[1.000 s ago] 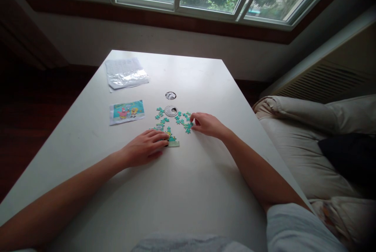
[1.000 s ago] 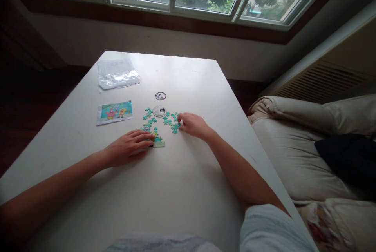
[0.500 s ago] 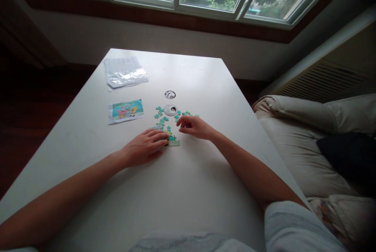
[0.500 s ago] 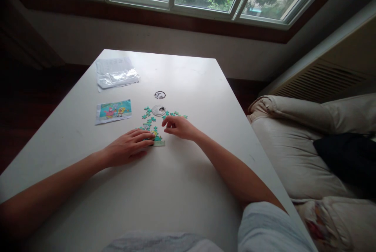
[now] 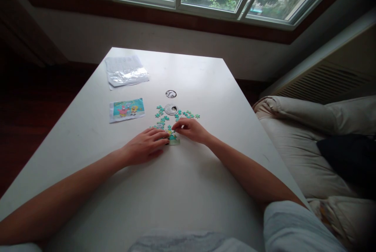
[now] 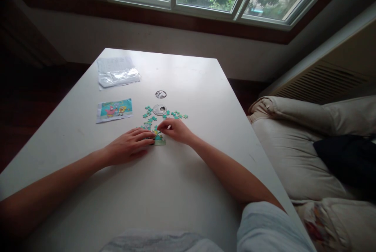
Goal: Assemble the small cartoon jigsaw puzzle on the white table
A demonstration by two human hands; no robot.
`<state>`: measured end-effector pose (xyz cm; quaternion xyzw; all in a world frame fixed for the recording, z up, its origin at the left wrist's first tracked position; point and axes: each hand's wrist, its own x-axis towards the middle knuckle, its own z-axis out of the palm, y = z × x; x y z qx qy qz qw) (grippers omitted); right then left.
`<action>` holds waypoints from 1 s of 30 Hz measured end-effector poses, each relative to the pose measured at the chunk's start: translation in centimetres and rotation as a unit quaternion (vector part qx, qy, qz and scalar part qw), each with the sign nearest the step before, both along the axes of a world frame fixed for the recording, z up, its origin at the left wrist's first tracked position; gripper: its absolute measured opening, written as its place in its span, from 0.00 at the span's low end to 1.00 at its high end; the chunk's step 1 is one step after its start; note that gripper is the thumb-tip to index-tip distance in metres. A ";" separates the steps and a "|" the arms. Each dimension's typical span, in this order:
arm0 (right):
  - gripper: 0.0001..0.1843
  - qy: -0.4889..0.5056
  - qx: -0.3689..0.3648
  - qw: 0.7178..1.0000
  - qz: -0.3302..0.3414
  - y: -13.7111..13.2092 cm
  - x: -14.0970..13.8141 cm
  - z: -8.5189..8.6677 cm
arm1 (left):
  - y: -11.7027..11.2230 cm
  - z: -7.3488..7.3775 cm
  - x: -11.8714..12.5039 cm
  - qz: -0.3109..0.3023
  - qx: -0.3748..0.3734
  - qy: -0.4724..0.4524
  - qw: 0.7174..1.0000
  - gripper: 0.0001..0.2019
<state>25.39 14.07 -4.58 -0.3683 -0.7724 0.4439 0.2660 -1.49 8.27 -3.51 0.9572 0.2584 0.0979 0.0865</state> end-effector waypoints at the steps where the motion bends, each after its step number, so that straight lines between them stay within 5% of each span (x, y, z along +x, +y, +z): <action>1: 0.10 -0.006 0.013 1.000 -0.001 -0.1 -0.1 0.1 | 0.0 0.0 0.0 0.000 -0.001 -0.003 1.000 0.19; 16: 0.07 -0.083 0.068 0.994 -0.030 -0.4 -0.9 -0.4 | 0.0 0.1 0.0 -0.001 -0.007 -0.021 1.000 0.18; 30: 0.04 -0.176 0.194 0.964 -0.042 -1.1 -1.3 -0.6 | 0.1 0.1 0.1 -0.001 -0.010 -0.021 1.000 0.18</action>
